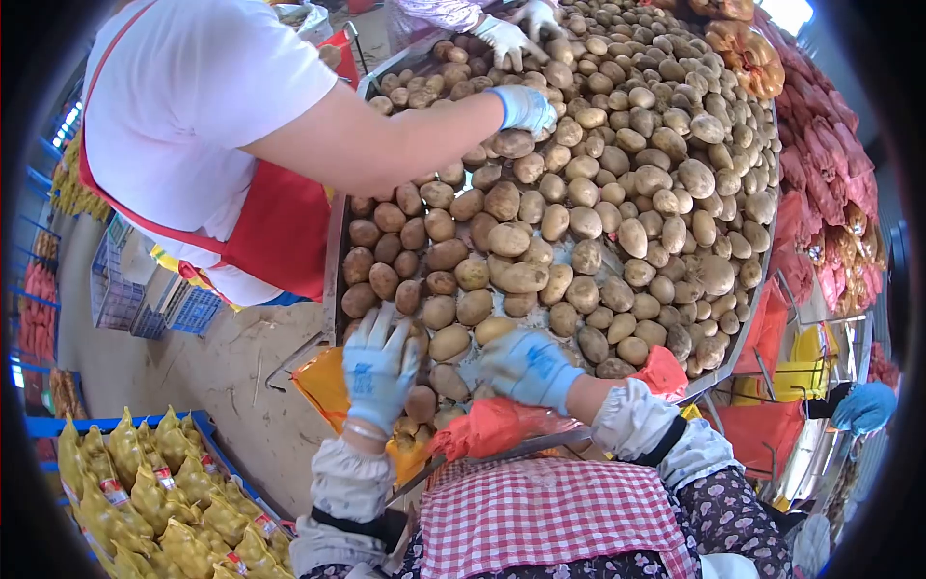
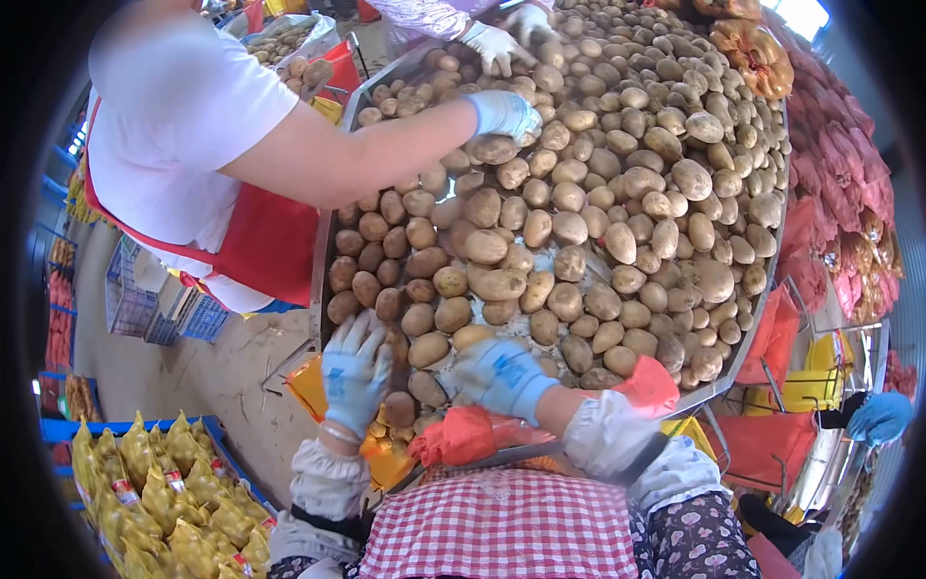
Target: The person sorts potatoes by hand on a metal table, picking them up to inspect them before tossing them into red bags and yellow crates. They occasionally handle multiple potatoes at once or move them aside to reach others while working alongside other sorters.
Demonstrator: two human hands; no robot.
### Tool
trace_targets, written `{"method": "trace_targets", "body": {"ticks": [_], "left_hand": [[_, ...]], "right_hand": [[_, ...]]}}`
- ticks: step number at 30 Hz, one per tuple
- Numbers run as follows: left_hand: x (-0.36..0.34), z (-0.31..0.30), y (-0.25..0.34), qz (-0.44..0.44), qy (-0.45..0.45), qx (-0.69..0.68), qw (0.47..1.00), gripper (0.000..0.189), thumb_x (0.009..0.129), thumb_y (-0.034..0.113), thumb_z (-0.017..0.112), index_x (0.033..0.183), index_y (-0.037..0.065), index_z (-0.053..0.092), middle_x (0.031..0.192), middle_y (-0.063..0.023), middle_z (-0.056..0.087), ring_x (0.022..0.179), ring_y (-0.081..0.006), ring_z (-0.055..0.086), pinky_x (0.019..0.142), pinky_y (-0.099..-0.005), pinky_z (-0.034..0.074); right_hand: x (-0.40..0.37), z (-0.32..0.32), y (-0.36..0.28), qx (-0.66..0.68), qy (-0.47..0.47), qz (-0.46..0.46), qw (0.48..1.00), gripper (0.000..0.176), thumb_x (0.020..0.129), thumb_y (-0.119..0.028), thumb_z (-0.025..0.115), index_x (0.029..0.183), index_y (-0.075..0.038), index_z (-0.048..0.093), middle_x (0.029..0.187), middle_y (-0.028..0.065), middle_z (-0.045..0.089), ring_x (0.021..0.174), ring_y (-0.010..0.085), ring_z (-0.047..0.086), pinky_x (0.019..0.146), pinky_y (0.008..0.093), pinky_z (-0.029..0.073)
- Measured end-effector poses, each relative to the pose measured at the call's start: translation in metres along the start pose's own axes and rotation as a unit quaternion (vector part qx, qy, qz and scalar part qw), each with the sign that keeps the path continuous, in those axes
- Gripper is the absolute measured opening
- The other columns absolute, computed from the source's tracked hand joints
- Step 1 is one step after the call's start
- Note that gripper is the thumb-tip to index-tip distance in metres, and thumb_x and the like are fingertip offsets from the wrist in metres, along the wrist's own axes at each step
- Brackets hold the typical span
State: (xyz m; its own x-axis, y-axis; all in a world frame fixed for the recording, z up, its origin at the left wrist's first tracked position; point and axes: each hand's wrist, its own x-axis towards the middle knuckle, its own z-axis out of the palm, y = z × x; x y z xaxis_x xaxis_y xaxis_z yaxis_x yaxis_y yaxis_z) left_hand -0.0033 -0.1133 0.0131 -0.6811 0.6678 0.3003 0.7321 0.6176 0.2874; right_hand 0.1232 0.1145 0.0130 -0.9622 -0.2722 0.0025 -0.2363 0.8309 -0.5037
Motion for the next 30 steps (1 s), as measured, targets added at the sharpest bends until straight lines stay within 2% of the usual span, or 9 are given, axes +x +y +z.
{"method": "trace_targets", "body": {"ticks": [2, 4, 9, 13, 18, 21, 26, 28, 30], "left_hand": [[0.012, 0.006, 0.015, 0.031, 0.076, 0.038, 0.996, 0.04, 0.083, 0.027, 0.063, 0.118, 0.007, 0.061, 0.132, -0.0164, 0.053, 0.121, -0.0358, 0.049, 0.096, -0.0456, 0.041], [0.006, 0.029, 0.011, 0.061, -0.001, -0.008, 0.998, 0.044, 0.083, 0.026, 0.063, 0.122, 0.007, 0.058, 0.131, -0.0158, 0.053, 0.121, -0.0356, 0.048, 0.096, -0.0471, 0.041], [0.035, 0.033, -0.006, 0.023, -0.006, -0.083, 0.996, 0.04, 0.083, 0.025, 0.063, 0.118, 0.005, 0.061, 0.137, -0.0164, 0.048, 0.125, -0.0393, 0.043, 0.103, -0.0488, 0.036], [0.082, 0.063, 0.002, -0.028, -0.104, 0.036, 0.994, 0.048, 0.076, 0.049, 0.065, 0.102, 0.009, 0.071, 0.142, -0.016, 0.042, 0.137, -0.0407, 0.027, 0.114, -0.0531, 0.011], [0.073, 0.06, 0.005, -0.027, -0.029, 0.009, 0.999, 0.037, 0.076, 0.043, 0.067, 0.09, 0.009, 0.073, 0.135, -0.0157, 0.049, 0.133, -0.0428, 0.031, 0.113, -0.055, 0.015], [0.062, 0.051, 0.04, -0.02, 0.026, -0.104, 0.994, 0.03, 0.077, 0.034, 0.067, 0.079, 0.005, 0.071, 0.127, -0.0171, 0.054, 0.126, -0.0439, 0.038, 0.11, -0.0561, 0.02], [0.092, 0.043, 0.044, -0.03, -0.03, -0.111, 0.993, 0.038, 0.077, 0.035, 0.066, 0.102, 0.006, 0.066, 0.134, -0.0184, 0.048, 0.131, -0.0431, 0.034, 0.112, -0.0565, 0.017], [0.097, 0.053, -0.013, -0.083, -0.002, 0.163, 0.983, 0.041, 0.078, 0.038, 0.065, 0.108, 0.01, 0.063, 0.143, -0.0184, 0.039, 0.139, -0.0421, 0.022, 0.114, -0.0543, 0.013], [0.103, 0.049, -0.028, -0.067, -0.047, 0.142, 0.987, 0.045, 0.076, 0.04, 0.067, 0.107, 0.008, 0.063, 0.145, -0.0197, 0.036, 0.141, -0.0416, 0.018, 0.115, -0.0539, 0.011]], "right_hand": [[0.01, -0.025, -0.005, 0.007, -0.015, 0.119, 0.993, 0.022, 0.078, -0.027, 0.065, 0.094, -0.012, 0.065, 0.112, 0.0113, 0.061, 0.099, 0.033, 0.059, 0.086, 0.0461, 0.047], [0.0, -0.01, -0.001, -0.081, 0.174, 0.105, 0.976, 0.023, 0.078, -0.024, 0.064, 0.097, -0.011, 0.065, 0.117, 0.0166, 0.059, 0.103, 0.0361, 0.058, 0.089, 0.0469, 0.046], [-0.006, 0.007, -0.006, 0.077, 0.094, 0.116, 0.986, 0.028, 0.087, -0.02, 0.06, 0.112, -0.009, 0.065, 0.123, 0.019, 0.058, 0.113, 0.0362, 0.056, 0.096, 0.0432, 0.044], [-0.014, -0.005, 0.009, 0.184, 0.226, 0.188, 0.938, 0.026, 0.09, -0.016, 0.057, 0.112, -0.006, 0.065, 0.12, 0.0181, 0.06, 0.112, 0.0332, 0.057, 0.096, 0.0394, 0.044], [-0.033, -0.017, 0.022, 0.502, 0.201, 0.301, 0.786, 0.035, 0.098, -0.02, 0.052, 0.128, -0.003, 0.055, 0.123, 0.0098, 0.06, 0.109, 0.0203, 0.06, 0.092, 0.0293, 0.047], [-0.026, -0.045, -0.007, 0.757, 0.168, 0.288, 0.562, 0.057, 0.095, -0.026, 0.054, 0.145, -0.008, 0.033, 0.133, 0.0071, 0.051, 0.108, 0.0192, 0.058, 0.083, 0.0304, 0.05], [-0.025, -0.038, 0.017, 0.805, 0.105, 0.248, 0.529, 0.044, 0.091, -0.017, 0.055, 0.132, -0.003, 0.048, 0.109, 0.0089, 0.062, 0.093, 0.0183, 0.061, 0.076, 0.0315, 0.052], [-0.035, -0.021, 0.036, 0.827, 0.147, 0.232, 0.49, 0.039, 0.089, -0.009, 0.053, 0.126, 0.002, 0.051, 0.102, 0.0152, 0.065, 0.088, 0.0273, 0.065, 0.07, 0.0383, 0.054], [-0.036, -0.024, 0.033, 0.81, 0.158, 0.272, 0.495, 0.037, 0.088, -0.009, 0.051, 0.124, 0.003, 0.051, 0.102, 0.0168, 0.064, 0.084, 0.027, 0.064, 0.072, 0.0383, 0.054]]}}
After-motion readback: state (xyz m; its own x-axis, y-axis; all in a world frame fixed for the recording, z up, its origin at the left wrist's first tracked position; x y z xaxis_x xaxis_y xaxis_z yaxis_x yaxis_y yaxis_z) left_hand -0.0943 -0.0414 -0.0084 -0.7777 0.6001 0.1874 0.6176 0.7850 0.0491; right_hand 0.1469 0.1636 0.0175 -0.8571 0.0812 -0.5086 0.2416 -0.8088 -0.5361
